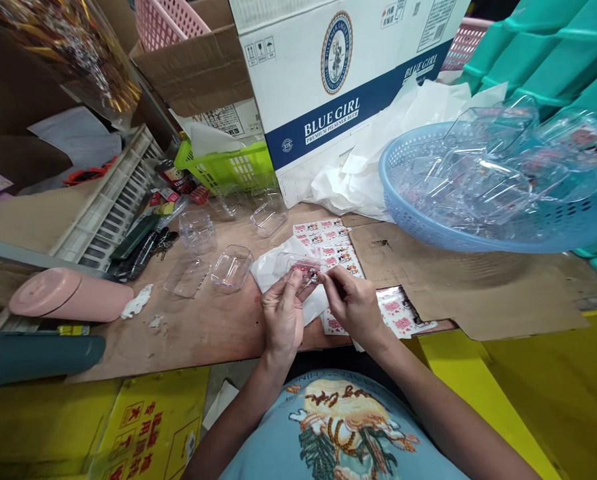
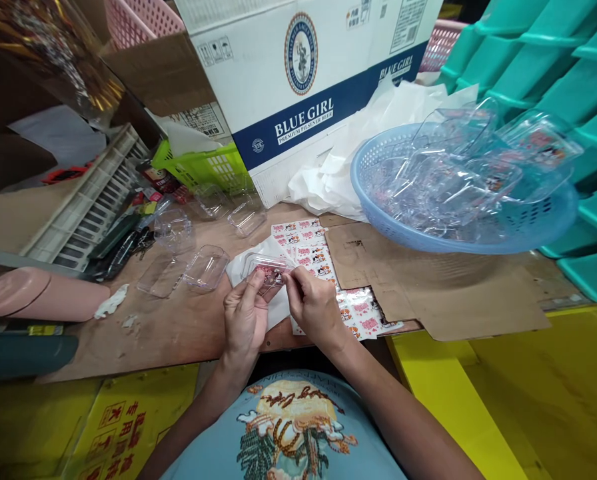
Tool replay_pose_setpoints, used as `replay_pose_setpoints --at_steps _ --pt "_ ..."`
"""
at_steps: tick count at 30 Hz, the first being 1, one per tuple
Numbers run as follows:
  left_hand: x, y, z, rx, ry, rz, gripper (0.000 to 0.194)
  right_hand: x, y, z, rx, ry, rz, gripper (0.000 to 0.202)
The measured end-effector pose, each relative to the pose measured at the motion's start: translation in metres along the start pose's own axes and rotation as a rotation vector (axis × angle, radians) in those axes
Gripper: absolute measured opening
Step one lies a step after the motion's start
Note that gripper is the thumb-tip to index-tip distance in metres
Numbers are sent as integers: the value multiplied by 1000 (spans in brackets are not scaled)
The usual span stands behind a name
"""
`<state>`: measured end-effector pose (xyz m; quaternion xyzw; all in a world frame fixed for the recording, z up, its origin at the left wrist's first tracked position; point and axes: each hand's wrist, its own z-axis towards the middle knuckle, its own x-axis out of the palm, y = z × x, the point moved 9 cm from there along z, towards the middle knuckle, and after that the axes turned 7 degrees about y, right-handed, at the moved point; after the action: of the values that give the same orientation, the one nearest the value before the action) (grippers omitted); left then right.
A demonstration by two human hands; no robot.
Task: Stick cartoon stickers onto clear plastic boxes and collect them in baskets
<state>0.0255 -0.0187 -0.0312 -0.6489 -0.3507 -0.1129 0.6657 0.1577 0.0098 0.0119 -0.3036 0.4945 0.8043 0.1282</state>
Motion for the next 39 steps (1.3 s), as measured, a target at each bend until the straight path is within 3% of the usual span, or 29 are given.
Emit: replay_pose_setpoints --at_steps 13,17,20,24,27,30,32,34,37,39 --pt "-3 6 1 44 -29 34 11 9 3 2 -91 26 -284 34" --pt "-9 2 4 15 -52 -17 9 -17 -20 3 42 -75 -344 44" --pt "-5 2 3 -65 -34 -60 12 -32 -32 5 139 -91 -94 47" --pt "12 6 -3 -147 40 -104 13 -11 -18 9 106 7 316 54" --pt "18 6 -1 -133 50 -96 19 2 -6 4 30 -76 326 37" --pt "19 2 10 -108 12 -84 28 2 4 -3 -77 -146 207 40" --pt "29 6 17 -189 34 -94 42 -12 15 -4 -177 -166 85 46" --pt "47 8 14 -303 147 -77 47 -45 23 -1 -251 -211 -67 50" --pt "65 -2 -20 -386 422 58 44 -137 17 5 -193 -475 -351 45" --pt "60 -2 -66 -482 635 118 53 -204 0 9 -95 -668 -533 46"
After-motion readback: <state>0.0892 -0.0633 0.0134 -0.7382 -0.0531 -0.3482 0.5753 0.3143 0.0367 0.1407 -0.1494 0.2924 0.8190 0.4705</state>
